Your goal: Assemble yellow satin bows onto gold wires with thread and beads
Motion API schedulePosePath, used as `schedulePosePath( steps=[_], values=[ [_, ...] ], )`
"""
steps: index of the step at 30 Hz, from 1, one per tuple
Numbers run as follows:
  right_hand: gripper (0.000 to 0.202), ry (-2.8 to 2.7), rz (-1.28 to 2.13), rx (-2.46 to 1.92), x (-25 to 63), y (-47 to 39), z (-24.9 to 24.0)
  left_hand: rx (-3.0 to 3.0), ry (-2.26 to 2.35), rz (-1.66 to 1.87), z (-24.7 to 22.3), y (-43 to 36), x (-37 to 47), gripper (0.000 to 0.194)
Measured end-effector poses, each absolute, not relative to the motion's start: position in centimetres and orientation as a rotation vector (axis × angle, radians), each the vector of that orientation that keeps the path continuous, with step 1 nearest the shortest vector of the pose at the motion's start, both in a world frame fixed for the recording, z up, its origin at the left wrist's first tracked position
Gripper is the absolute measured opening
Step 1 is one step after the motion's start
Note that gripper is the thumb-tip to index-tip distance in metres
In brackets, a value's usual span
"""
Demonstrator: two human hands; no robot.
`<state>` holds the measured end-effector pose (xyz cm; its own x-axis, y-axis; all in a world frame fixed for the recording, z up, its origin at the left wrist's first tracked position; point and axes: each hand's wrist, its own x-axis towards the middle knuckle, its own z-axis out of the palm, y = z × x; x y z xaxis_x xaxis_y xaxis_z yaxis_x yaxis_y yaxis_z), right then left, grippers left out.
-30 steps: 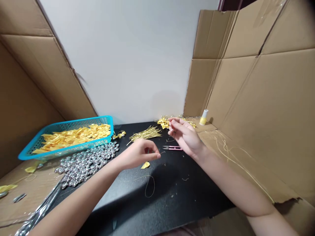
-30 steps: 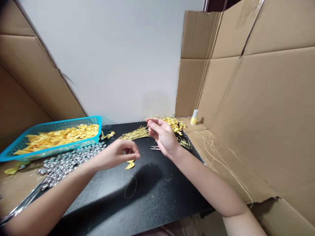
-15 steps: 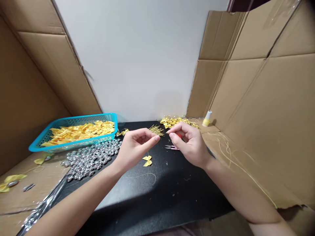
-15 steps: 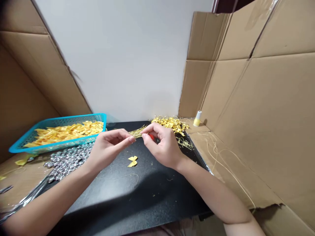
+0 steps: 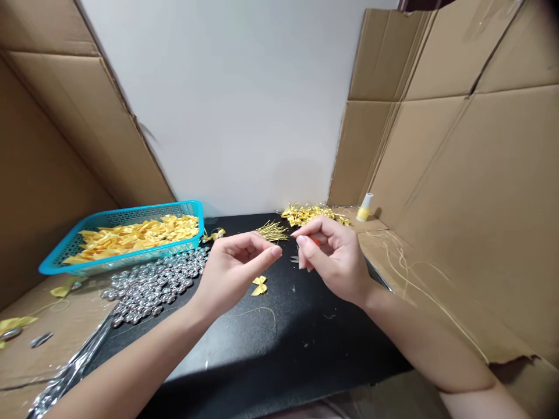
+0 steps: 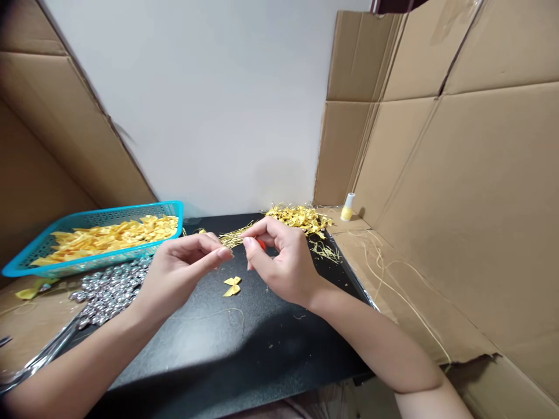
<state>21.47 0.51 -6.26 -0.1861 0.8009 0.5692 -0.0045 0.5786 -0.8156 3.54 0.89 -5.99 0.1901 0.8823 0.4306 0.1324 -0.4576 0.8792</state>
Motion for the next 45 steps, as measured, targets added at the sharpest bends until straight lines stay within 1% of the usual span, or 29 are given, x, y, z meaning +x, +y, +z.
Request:
schedulePosePath(
  steps=[13,27,33,40,45],
  values=[
    [0.010,-1.586,0.874,-0.700,21.39,0.56,-6.31,1.779,0.988,1.302,-6.06,0.92,3.81,0.023],
    [0.009,-1.577,0.902,-0.696,21.32,0.57,-6.40,1.764,0.946,1.309,-6.25,0.99,3.84,0.021],
    [0.009,-1.546,0.942,-0.691,21.19,0.56,-6.35,1.907,0.974,1.376,-6.27,0.88,3.85,0.018],
    [0.008,-1.542,0.957,-0.661,20.75,0.50,-6.72,2.245,0.996,1.547,-6.71,0.88,3.76,0.016],
    [0.007,-1.536,0.948,-0.643,20.71,0.32,-6.75,2.273,0.987,1.594,-6.77,0.97,3.74,0.015]
  ],
)
